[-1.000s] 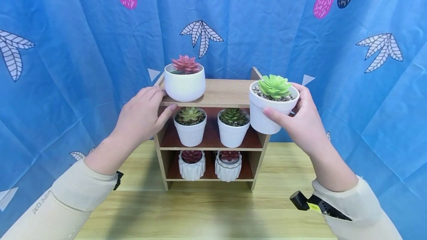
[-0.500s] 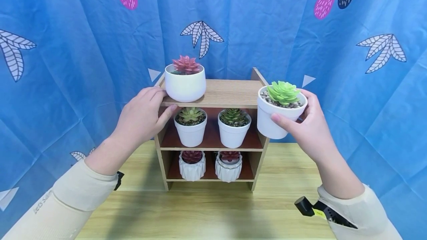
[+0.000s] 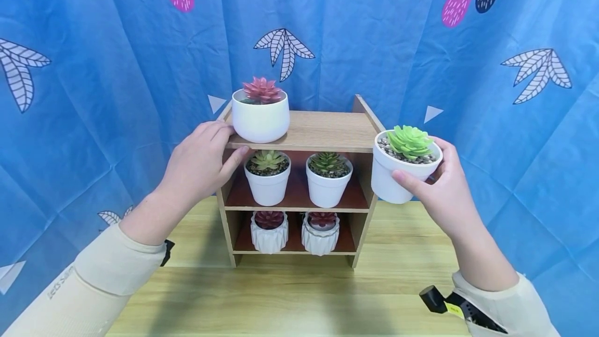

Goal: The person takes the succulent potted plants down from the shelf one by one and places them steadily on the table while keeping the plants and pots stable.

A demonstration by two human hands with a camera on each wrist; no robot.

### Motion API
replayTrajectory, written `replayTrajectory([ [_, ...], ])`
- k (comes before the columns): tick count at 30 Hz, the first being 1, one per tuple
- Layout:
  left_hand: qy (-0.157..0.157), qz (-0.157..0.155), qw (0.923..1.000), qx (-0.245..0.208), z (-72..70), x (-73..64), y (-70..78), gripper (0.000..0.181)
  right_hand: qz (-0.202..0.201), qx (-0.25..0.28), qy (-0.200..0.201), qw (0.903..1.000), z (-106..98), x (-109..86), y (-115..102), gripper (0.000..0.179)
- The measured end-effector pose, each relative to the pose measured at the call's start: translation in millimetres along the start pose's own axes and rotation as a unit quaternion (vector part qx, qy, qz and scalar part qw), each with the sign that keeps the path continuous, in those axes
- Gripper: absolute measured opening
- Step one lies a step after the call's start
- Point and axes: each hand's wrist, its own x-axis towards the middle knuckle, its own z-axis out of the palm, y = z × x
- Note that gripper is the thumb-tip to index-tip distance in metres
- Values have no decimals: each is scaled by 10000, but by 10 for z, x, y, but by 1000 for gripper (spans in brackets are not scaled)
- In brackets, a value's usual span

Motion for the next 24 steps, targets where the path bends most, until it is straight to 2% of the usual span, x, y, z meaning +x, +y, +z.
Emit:
replayTrajectory([
  [7, 10, 8, 10000, -22, -4, -5, 6, 51, -26, 529, 4, 9986, -36, -51, 119, 70],
  [18, 10, -23, 10000, -22, 4, -2, 5, 51, -105, 951, 63, 9954, -97, -121, 261, 72],
  [24, 56, -30, 10000, -30, 3, 0, 3, 51, 52, 598, 108, 9981, -118, -158, 327, 72],
])
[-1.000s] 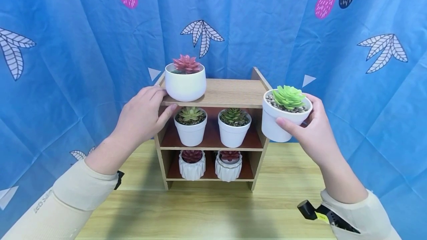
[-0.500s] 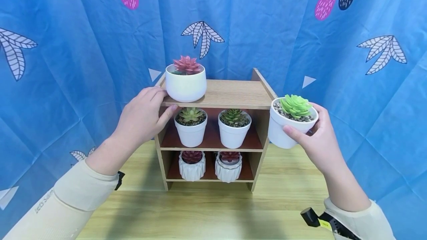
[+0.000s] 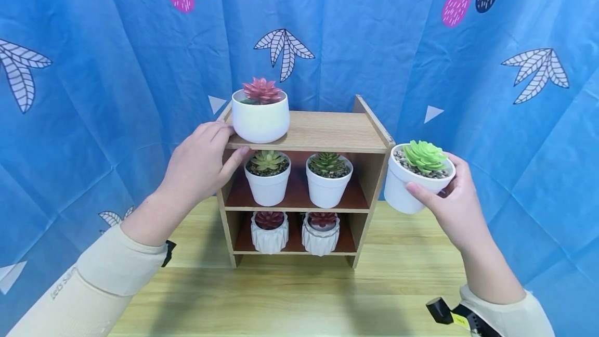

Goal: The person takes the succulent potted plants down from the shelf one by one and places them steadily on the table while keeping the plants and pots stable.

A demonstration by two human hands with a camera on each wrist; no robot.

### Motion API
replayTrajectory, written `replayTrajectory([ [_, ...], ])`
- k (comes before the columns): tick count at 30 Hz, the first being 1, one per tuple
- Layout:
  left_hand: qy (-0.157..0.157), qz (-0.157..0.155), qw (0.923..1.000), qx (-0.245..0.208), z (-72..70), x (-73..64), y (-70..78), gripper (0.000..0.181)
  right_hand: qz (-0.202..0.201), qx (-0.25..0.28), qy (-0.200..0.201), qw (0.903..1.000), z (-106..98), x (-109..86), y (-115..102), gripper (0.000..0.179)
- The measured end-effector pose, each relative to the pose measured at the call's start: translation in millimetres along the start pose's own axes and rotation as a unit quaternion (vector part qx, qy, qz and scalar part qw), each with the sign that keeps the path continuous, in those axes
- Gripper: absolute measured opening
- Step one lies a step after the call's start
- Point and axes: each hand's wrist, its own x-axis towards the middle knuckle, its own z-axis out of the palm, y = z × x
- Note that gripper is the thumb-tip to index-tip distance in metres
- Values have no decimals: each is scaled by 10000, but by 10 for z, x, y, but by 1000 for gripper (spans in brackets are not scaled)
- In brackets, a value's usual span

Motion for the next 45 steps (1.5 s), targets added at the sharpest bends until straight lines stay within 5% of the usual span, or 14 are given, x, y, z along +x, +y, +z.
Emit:
replayTrajectory([
  [7, 44, 10, 10000, 0, -8, 8, 1, 50, 84, -494, 36, 9987, -37, -23, 63, 72],
  [29, 4, -30, 10000, 46, -22, 8, 3, 52, 83, 686, -103, 9976, -26, -122, 300, 71],
  [45, 52, -6, 10000, 13, 4, -7, 1, 53, 322, 512, -71, 9981, 13, -202, 530, 72],
])
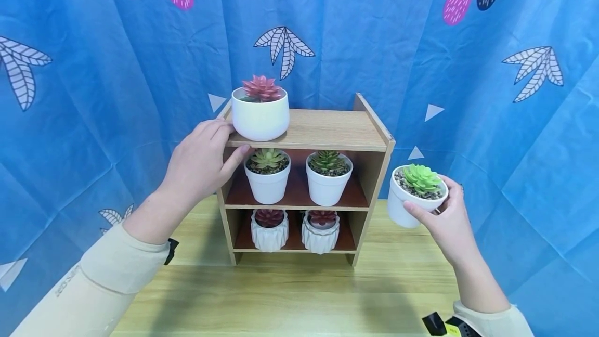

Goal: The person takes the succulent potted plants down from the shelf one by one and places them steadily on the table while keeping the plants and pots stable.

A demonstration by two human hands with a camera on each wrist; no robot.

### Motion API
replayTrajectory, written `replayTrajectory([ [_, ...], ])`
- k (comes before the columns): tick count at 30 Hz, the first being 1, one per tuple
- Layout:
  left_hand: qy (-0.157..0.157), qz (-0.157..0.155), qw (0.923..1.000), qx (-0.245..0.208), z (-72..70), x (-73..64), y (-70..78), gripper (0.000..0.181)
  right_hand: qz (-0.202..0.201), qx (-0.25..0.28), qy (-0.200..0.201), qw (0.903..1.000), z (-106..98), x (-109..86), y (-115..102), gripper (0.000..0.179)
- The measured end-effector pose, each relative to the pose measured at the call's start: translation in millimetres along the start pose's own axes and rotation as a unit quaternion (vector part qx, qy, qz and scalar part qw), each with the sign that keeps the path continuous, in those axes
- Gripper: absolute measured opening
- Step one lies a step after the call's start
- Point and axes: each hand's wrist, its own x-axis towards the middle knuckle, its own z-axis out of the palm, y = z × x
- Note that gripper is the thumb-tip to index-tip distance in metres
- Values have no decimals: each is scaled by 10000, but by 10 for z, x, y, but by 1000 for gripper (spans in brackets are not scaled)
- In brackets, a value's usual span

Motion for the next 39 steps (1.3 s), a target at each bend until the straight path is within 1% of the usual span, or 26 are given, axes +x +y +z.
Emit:
replayTrajectory([
  [7, 17, 14, 10000, 2, -1, 3, 5, 53, 103, 37, 21, 9999, -4, -30, 91, 68],
  [11, 9, -3, 10000, -7, -4, -6, 6, 52, 208, 81, 88, 9997, 4, -59, 148, 69],
  [18, 51, -10, 10000, -3, -2, -4, 7, 53, 470, -3, 145, 9988, 29, -106, 250, 73],
  [26, 136, -2, 9999, -35, 5, -8, 1, 51, 619, 239, 297, 9974, 53, -98, 375, 72],
  [32, 130, -11, 9999, -49, 0, -9, 2, 52, 768, 60, 354, 9964, 83, -127, 451, 77],
  [36, 120, -13, 9999, -62, -9, -9, 5, 51, 768, 122, 351, 9964, 111, -150, 514, 77],
  [39, 125, -4, 9999, -68, -9, -9, 3, 51, 856, 164, 382, 9955, 125, -160, 581, 78],
])
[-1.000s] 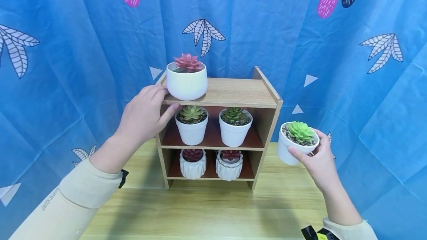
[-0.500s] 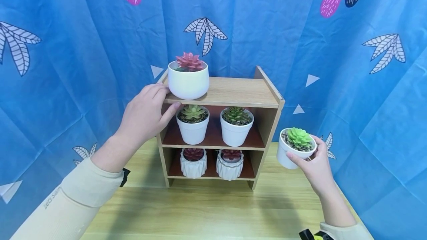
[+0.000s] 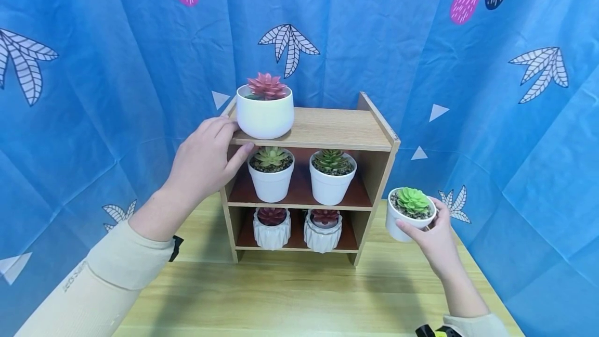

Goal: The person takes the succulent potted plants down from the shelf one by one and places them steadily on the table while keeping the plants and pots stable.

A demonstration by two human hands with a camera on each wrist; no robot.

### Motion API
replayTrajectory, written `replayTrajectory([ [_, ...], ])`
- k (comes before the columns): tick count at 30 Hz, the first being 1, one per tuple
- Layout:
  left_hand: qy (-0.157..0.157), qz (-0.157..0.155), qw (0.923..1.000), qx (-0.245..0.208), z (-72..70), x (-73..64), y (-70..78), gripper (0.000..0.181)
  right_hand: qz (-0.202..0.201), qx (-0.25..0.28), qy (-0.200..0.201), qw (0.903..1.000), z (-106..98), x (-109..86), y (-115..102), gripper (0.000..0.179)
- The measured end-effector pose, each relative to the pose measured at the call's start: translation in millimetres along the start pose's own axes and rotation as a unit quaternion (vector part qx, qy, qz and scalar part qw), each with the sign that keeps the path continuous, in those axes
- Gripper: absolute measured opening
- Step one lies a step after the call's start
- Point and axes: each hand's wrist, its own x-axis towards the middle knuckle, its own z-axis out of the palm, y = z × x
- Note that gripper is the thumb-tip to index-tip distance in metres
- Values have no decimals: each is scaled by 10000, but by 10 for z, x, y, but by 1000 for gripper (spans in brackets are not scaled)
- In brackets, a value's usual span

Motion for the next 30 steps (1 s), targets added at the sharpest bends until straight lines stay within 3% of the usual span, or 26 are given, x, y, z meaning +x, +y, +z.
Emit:
replayTrajectory([
  [10, -35, -44, 10000, -10, -3, 1, 8, 51, 383, -384, 4, 9985, -13, 20, 245, 79],
  [17, -92, -65, 9999, 36, 16, -13, 5, 53, 440, -90, 131, 9989, 31, -5, 411, 79],
  [25, 7, 6, 10000, 20, 22, -4, 7, 51, -1, 481, 58, 9988, 48, 13, 562, 67],
  [30, 10, -3, 10000, 39, 15, -6, 9, 51, 178, 458, 183, 9986, 76, 5, 615, 65],
])
